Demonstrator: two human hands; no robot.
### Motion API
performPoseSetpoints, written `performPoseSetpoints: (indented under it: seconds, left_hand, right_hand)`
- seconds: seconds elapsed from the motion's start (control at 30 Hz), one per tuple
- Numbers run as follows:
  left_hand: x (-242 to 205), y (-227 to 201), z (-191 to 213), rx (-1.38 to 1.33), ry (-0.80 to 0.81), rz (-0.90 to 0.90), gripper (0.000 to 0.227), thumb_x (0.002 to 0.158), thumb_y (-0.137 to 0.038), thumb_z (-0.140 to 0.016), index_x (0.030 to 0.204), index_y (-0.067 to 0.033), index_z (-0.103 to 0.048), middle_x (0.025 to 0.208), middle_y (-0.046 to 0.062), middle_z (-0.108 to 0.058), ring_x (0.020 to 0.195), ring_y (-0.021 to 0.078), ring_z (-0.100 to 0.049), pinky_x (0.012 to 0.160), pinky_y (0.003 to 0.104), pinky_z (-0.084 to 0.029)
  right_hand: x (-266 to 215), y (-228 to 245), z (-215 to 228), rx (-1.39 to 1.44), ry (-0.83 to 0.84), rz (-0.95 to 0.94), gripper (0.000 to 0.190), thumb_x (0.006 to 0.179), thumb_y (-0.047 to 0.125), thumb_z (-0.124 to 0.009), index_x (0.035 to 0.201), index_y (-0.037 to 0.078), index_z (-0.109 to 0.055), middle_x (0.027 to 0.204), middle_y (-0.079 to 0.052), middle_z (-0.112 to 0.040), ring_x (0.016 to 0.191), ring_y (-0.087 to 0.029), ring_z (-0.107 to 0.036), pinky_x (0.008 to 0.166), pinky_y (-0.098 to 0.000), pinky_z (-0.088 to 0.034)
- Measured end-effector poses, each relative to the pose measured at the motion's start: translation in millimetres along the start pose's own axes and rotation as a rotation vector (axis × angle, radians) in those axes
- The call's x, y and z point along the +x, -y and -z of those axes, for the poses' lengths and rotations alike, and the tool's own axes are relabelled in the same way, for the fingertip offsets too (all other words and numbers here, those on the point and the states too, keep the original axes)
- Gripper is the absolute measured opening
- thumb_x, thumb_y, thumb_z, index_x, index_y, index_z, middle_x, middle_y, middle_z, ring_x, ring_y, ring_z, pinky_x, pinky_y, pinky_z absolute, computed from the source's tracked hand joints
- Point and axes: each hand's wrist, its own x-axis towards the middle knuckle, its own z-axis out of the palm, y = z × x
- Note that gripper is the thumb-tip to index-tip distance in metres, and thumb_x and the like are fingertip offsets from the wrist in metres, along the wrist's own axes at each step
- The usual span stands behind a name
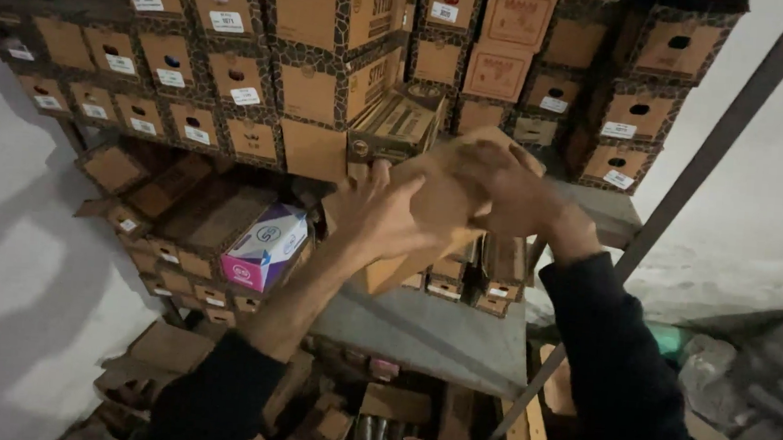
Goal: The person picks up cardboard boxes from a cluttered floor, opens them to reveal red spools inside, and places them onto a metal shelf. The person repeats this process, moving boxes from the floor to the shelf and occasionally opening them to check the contents.
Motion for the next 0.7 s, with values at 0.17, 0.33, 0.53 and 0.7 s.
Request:
performPoseSetpoints:
  seconds: [0.17,0.33,0.53,0.7]
  left_hand:
    - [2,-43,28,-0.006,-0.012,0.126,0.085,0.071,-0.051,-0.072,0.147,-0.0186,-0.053,0.151,0.031,-0.035,0.134,0.0544,-0.043,0.103,0.061,-0.041]
    - [53,-51,7,-0.022,-0.079,0.152,0.081,0.062,-0.052,-0.073,0.134,-0.0155,-0.065,0.149,0.036,-0.038,0.121,0.0538,-0.058,0.088,0.058,-0.051]
    - [69,-79,27,0.000,0.034,0.290,0.090,0.075,-0.071,-0.060,0.143,-0.0127,-0.062,0.155,0.030,-0.029,0.137,0.0486,-0.038,0.109,0.061,-0.036]
    - [75,-74,34,-0.078,0.039,0.275,0.076,0.090,-0.064,-0.039,0.136,-0.0116,-0.068,0.160,0.031,-0.033,0.146,0.0491,-0.034,0.114,0.060,-0.034]
  right_hand:
    - [8,-25,-56,-0.090,-0.222,-0.139,0.068,0.079,0.029,-0.083,0.143,0.018,-0.059,0.163,-0.006,-0.031,0.150,-0.037,-0.030,0.115,-0.0629,-0.037]
    - [-15,7,-72,0.164,-0.480,-0.349,0.068,0.097,0.019,-0.070,0.158,0.013,-0.041,0.155,-0.019,-0.042,0.110,-0.053,-0.065,0.084,-0.0643,-0.059]
    - [-43,52,-60,1.148,-0.321,-0.317,0.101,0.090,0.014,-0.061,0.164,0.010,0.008,0.168,-0.032,-0.002,0.149,-0.062,-0.008,0.116,-0.0748,-0.033]
    - [-38,51,-67,1.186,-0.299,-0.297,0.130,0.078,0.033,-0.087,0.165,0.014,0.008,0.167,-0.033,0.005,0.150,-0.062,-0.001,0.114,-0.0760,-0.033]
